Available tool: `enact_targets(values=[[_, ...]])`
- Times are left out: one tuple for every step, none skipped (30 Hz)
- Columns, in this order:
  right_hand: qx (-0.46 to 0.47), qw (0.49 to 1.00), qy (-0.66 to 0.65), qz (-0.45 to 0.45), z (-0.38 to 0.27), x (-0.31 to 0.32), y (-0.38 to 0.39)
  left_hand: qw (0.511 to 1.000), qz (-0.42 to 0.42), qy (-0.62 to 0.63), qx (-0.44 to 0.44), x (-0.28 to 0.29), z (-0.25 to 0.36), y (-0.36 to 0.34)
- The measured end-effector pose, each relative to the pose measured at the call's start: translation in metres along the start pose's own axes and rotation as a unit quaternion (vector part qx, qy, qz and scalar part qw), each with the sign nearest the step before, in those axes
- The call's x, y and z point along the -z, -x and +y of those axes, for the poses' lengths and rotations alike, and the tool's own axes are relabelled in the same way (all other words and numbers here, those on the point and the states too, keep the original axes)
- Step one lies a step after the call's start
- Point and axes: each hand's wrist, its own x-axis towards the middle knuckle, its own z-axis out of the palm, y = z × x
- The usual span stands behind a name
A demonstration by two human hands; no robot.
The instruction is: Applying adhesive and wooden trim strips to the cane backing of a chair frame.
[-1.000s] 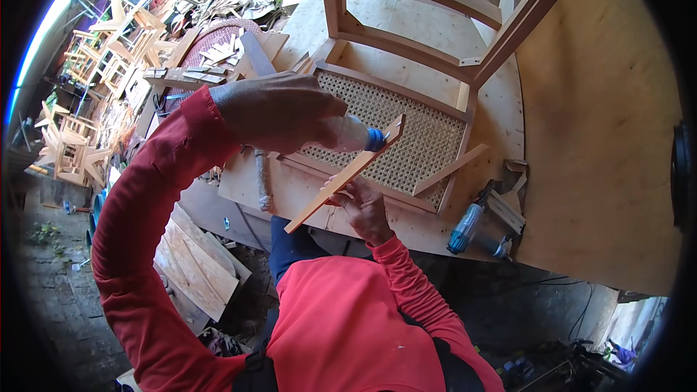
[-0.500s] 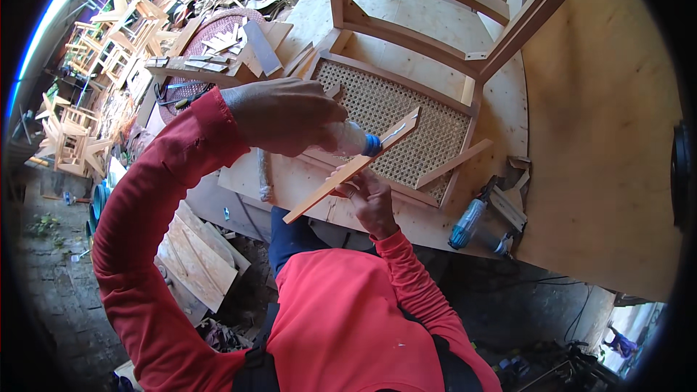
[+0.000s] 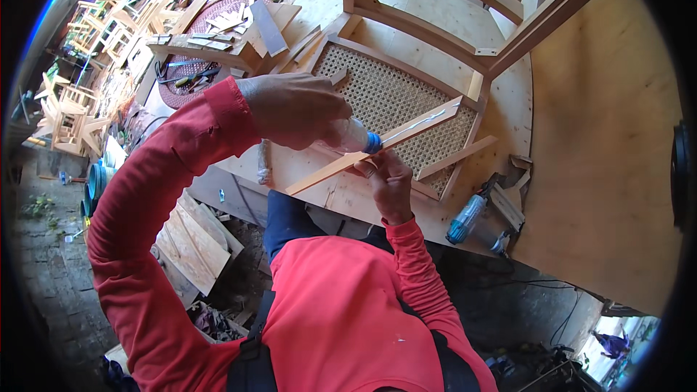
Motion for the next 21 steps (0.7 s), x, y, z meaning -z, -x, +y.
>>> enact_targets(values=[[0.01, 1.0, -0.009, 0.002, 0.001, 0.001, 0.0, 1.0, 0.001, 0.001, 0.0, -0.001, 0.001, 0.0], [0.009, 1.0, -0.009, 0.002, 0.001, 0.003, 0.0, 1.0, 0.009, 0.012, -0.001, -0.001, 0.002, -0.001], [0.021, 1.0, -0.009, 0.002, -0.001, 0.003, -0.001, 1.0, 0.016, 0.024, 0.001, -0.002, 0.003, 0.001], [0.033, 0.999, -0.01, 0.003, -0.003, 0.002, -0.002, 1.0, 0.017, 0.026, 0.004, -0.003, 0.004, 0.003], [0.031, 0.999, -0.011, 0.001, -0.006, 0.002, -0.003, 0.999, 0.015, 0.027, 0.01, -0.004, 0.004, 0.005], [0.017, 0.999, -0.04, 0.022, -0.009, 0.003, -0.003, 0.999, 0.012, 0.029, 0.01, -0.006, 0.004, 0.005], [0.002, 0.997, -0.069, 0.044, -0.01, 0.004, -0.003, 0.999, 0.012, 0.029, 0.008, -0.008, 0.003, 0.003], [0.002, 0.997, -0.068, 0.046, -0.01, 0.007, -0.003, 0.999, 0.013, 0.031, 0.005, -0.011, 0.002, 0.002], [0.0, 0.997, -0.066, 0.045, -0.01, 0.007, -0.005, 0.999, 0.014, 0.032, 0.007, -0.012, 0.002, 0.004], [-0.002, 0.997, -0.065, 0.044, -0.01, 0.007, -0.006, 0.999, 0.014, 0.033, 0.009, -0.012, 0.002, 0.006], [-0.003, 0.997, -0.066, 0.042, -0.012, 0.009, -0.006, 1.0, 0.014, 0.025, 0.006, -0.013, 0.001, 0.007], [0.004, 0.998, -0.041, 0.045, -0.014, 0.011, -0.006, 1.0, 0.014, 0.016, 0.001, -0.014, 0.0, 0.008], [0.012, 0.999, -0.016, 0.048, -0.016, 0.013, -0.006, 1.0, 0.013, 0.017, 0.002, -0.016, -0.001, 0.009], [0.011, 0.999, -0.017, 0.047, -0.017, 0.015, -0.006, 1.0, 0.023, 0.016, -0.001, -0.019, -0.002, 0.01], [0.016, 0.999, -0.017, 0.045, -0.018, 0.017, -0.006, 0.999, 0.033, 0.014, -0.005, -0.019, -0.001, 0.011], [0.022, 0.999, -0.017, 0.043, -0.018, 0.019, -0.007, 0.999, 0.033, 0.015, -0.005, -0.019, 0.0, 0.011], [0.021, 0.999, -0.018, 0.042, -0.019, 0.021, -0.008, 0.999, 0.004, 0.029, 0.023, -0.019, 0.001, 0.011], [0.018, 0.999, -0.026, 0.043, -0.019, 0.024, -0.009, 0.998, -0.026, 0.042, 0.049, -0.018, 0.002, 0.01], [0.015, 0.998, -0.034, 0.043, -0.02, 0.026, -0.011, 0.998, -0.026, 0.042, 0.05, -0.02, 0.001, 0.011], [0.015, 0.998, -0.034, 0.043, -0.021, 0.029, -0.012, 0.998, -0.015, 0.042, 0.041, -0.023, -0.001, 0.012], [0.014, 0.997, -0.051, 0.052, -0.021, 0.03, -0.013, 0.999, -0.005, 0.041, 0.032, -0.024, -0.001, 0.014]])
